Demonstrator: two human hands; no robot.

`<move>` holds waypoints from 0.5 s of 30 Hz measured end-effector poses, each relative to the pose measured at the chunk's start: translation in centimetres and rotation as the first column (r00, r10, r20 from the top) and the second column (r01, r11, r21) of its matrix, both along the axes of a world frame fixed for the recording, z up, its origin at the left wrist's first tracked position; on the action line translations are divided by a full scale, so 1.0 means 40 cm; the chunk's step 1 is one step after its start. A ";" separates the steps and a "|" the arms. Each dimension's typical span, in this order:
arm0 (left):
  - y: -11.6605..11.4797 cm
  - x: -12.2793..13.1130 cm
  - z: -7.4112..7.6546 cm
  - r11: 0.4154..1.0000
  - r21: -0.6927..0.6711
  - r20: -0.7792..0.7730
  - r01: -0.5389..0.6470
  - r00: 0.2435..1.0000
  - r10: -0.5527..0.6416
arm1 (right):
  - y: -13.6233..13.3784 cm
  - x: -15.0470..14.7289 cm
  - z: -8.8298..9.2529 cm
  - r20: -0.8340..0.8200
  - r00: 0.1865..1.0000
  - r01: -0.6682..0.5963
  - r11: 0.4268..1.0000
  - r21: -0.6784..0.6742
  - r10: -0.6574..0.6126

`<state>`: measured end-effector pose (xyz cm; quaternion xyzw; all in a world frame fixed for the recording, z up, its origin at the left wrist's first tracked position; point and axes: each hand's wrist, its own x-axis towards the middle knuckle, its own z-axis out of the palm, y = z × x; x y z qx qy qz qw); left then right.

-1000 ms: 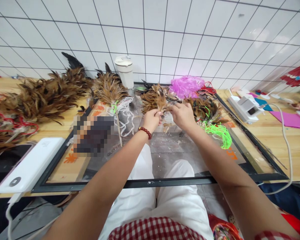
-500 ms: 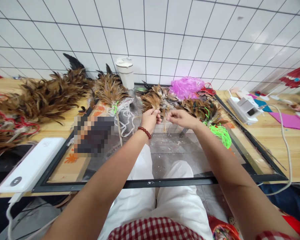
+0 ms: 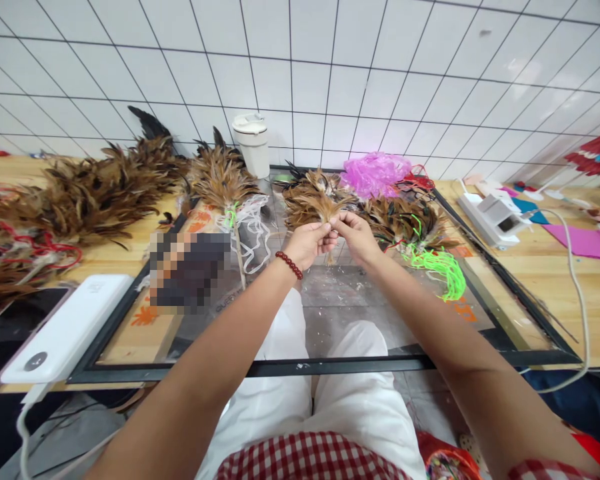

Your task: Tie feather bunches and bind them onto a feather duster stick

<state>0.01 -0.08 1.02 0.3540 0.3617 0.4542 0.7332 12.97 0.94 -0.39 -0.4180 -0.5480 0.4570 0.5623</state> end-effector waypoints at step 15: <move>0.023 -0.008 0.005 0.896 -0.003 0.056 -0.443 0.895 0.443 | 0.006 0.058 -0.015 0.878 0.386 -0.094 0.934 0.343 -0.284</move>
